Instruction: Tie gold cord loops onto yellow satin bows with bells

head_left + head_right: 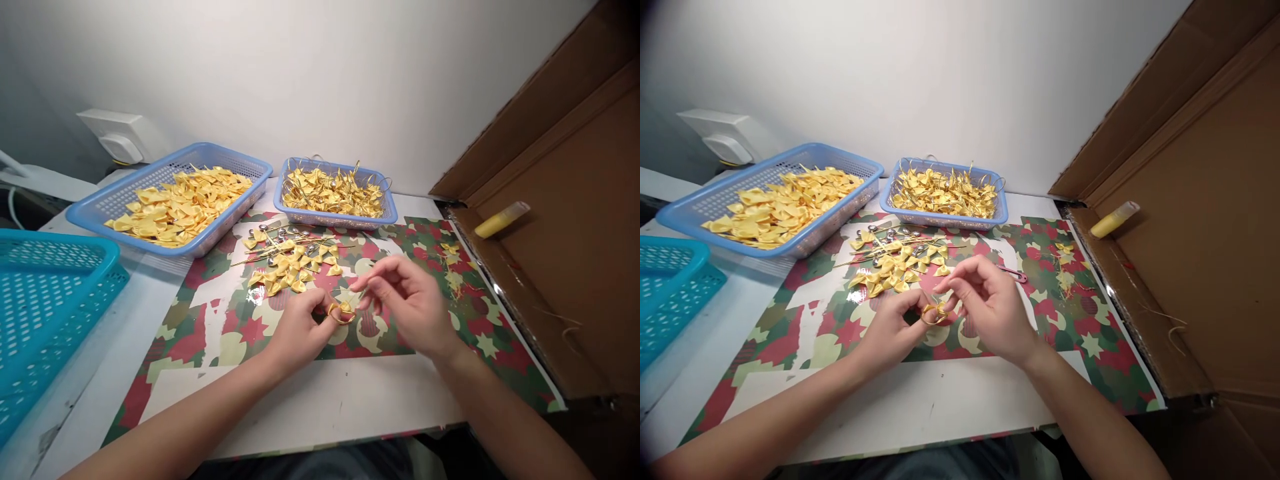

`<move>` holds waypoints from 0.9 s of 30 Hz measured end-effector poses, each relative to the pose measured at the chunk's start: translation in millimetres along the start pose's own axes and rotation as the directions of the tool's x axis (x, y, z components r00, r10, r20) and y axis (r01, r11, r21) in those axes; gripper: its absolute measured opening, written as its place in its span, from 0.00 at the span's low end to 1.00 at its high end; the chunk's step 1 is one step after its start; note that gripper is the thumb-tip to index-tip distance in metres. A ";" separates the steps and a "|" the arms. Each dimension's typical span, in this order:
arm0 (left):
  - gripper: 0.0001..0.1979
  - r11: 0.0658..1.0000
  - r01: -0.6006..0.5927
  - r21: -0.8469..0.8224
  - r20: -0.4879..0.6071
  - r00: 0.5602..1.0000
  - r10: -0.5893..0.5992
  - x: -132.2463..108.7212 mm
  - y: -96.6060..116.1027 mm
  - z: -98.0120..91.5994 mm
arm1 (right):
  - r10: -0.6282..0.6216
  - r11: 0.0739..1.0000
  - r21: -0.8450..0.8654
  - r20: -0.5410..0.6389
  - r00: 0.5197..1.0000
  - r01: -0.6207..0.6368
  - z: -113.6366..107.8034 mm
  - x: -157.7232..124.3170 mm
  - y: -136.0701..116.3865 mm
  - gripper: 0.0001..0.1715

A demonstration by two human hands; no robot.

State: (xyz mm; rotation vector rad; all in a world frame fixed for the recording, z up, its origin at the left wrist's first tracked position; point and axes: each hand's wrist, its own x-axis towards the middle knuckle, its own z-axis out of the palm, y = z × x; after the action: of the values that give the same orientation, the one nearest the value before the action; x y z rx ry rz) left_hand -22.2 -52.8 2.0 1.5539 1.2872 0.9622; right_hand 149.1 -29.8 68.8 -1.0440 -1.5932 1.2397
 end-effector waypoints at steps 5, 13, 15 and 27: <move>0.14 1.000 0.003 -0.007 -0.010 1.000 -0.003 0.0 0.5 -0.5 | -0.128 0.987 0.076 -0.129 0.983 0.139 -29.4 3.6 -36.1 0.13; 0.15 0.999 0.028 0.028 -0.049 0.998 -0.026 1.0 1.6 -2.6 | -0.085 0.987 0.123 -0.112 0.990 0.099 -56.3 -4.6 -34.7 0.16; 0.15 0.999 0.037 0.006 -0.051 0.998 -0.036 1.4 1.1 -2.8 | -0.147 0.972 0.166 -0.123 0.981 0.167 -59.3 -6.4 -36.1 0.12; 0.15 0.964 0.101 -0.246 -0.042 0.993 -0.114 6.1 5.3 -7.2 | -0.268 0.898 0.219 -0.420 0.867 0.383 -88.9 -26.8 -67.7 0.10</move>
State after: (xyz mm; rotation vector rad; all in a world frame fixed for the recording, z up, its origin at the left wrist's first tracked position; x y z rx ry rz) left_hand -26.4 -46.2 9.4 1.2646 1.2279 1.0572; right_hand 233.7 -41.4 145.7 -0.7265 -1.1782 0.9346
